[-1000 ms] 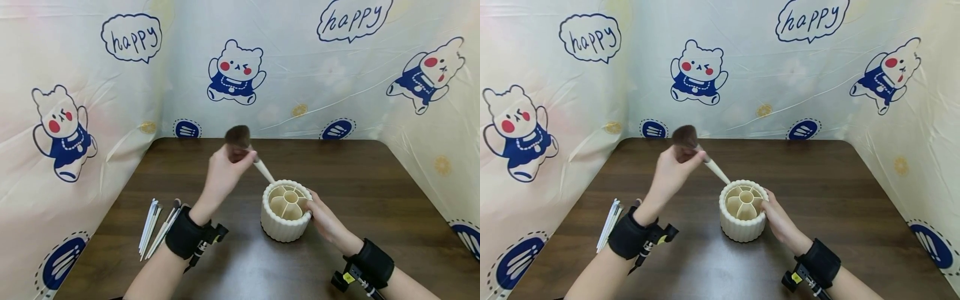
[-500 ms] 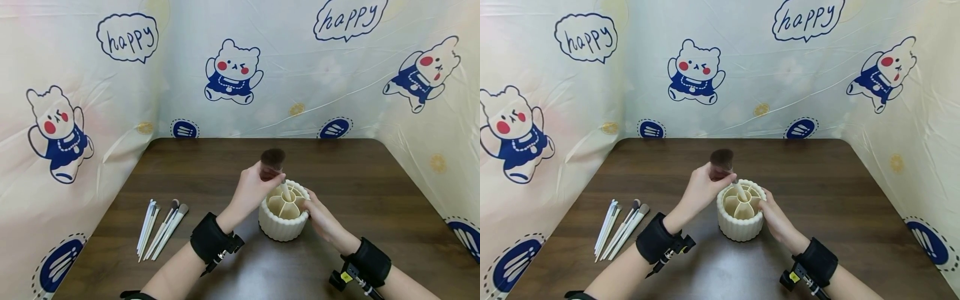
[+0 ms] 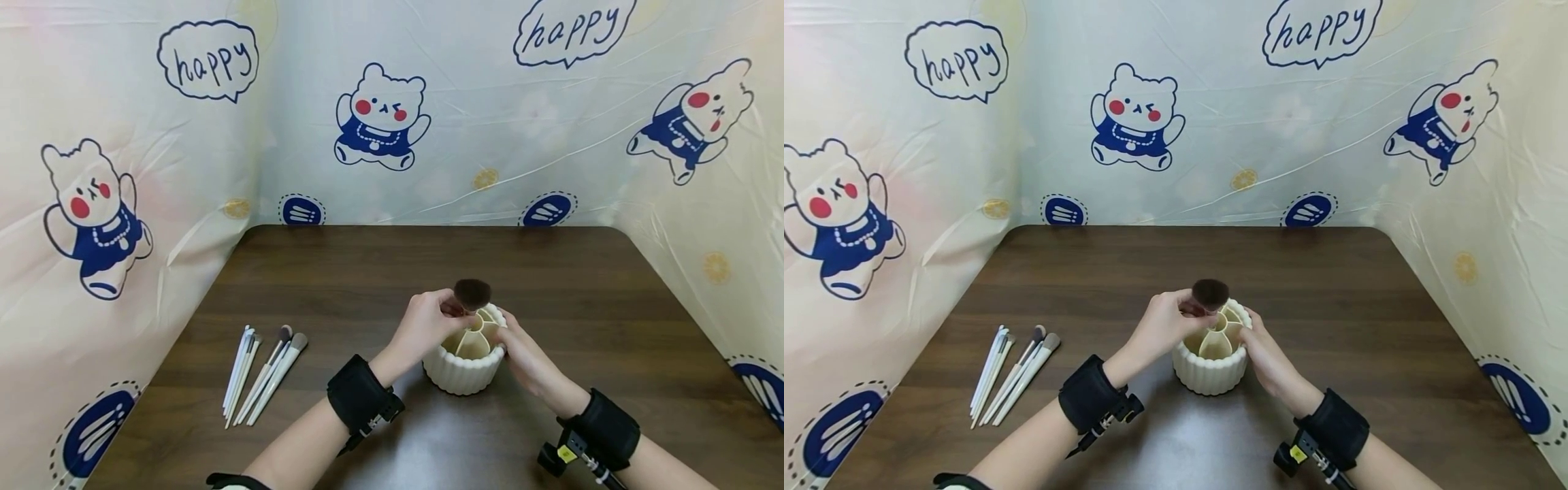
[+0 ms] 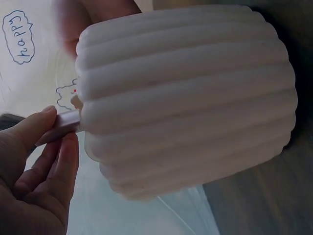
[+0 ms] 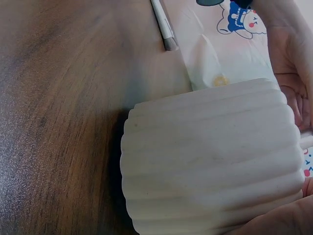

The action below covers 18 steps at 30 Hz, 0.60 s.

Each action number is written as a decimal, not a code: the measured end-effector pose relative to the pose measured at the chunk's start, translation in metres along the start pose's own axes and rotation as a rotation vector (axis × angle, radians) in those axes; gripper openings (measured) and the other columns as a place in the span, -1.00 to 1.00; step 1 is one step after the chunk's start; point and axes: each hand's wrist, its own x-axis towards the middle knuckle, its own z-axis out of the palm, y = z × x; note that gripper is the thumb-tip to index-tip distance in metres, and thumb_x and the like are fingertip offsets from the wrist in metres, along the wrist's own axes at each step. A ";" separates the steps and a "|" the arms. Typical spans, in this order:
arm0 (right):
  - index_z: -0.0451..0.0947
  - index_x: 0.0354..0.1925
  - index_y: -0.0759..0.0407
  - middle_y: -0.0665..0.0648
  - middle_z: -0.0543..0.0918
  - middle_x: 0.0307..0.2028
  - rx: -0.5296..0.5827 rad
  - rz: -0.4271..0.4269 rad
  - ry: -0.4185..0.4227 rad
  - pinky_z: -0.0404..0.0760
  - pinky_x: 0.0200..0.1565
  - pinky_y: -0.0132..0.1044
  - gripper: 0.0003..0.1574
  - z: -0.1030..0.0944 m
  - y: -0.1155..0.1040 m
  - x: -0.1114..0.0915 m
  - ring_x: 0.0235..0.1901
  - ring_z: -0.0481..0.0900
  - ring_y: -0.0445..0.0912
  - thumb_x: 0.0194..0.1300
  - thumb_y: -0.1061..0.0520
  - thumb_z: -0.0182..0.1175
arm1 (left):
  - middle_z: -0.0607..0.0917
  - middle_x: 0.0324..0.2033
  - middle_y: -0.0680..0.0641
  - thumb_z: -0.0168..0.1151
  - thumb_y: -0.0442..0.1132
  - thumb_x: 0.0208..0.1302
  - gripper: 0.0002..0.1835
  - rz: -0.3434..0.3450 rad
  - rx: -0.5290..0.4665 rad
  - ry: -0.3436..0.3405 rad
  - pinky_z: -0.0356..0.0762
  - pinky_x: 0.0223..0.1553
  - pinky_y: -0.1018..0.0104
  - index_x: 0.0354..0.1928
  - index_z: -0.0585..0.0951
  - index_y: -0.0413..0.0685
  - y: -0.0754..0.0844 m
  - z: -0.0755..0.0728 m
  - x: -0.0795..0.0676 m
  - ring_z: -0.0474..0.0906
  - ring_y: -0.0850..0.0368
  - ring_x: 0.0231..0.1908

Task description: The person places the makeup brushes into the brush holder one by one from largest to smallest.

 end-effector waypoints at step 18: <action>-0.42 0.47 0.29 0.31 -0.22 0.48 0.019 0.007 -0.009 -0.05 0.33 -0.10 -0.07 -0.002 0.000 -0.001 0.37 -0.16 0.05 0.20 0.33 -0.30 | 0.57 -0.53 -0.01 0.43 -0.24 0.06 -0.80 0.075 0.243 -0.045 0.29 -0.41 0.52 -0.47 0.56 -0.13 0.003 0.005 0.003 0.35 0.26 -0.47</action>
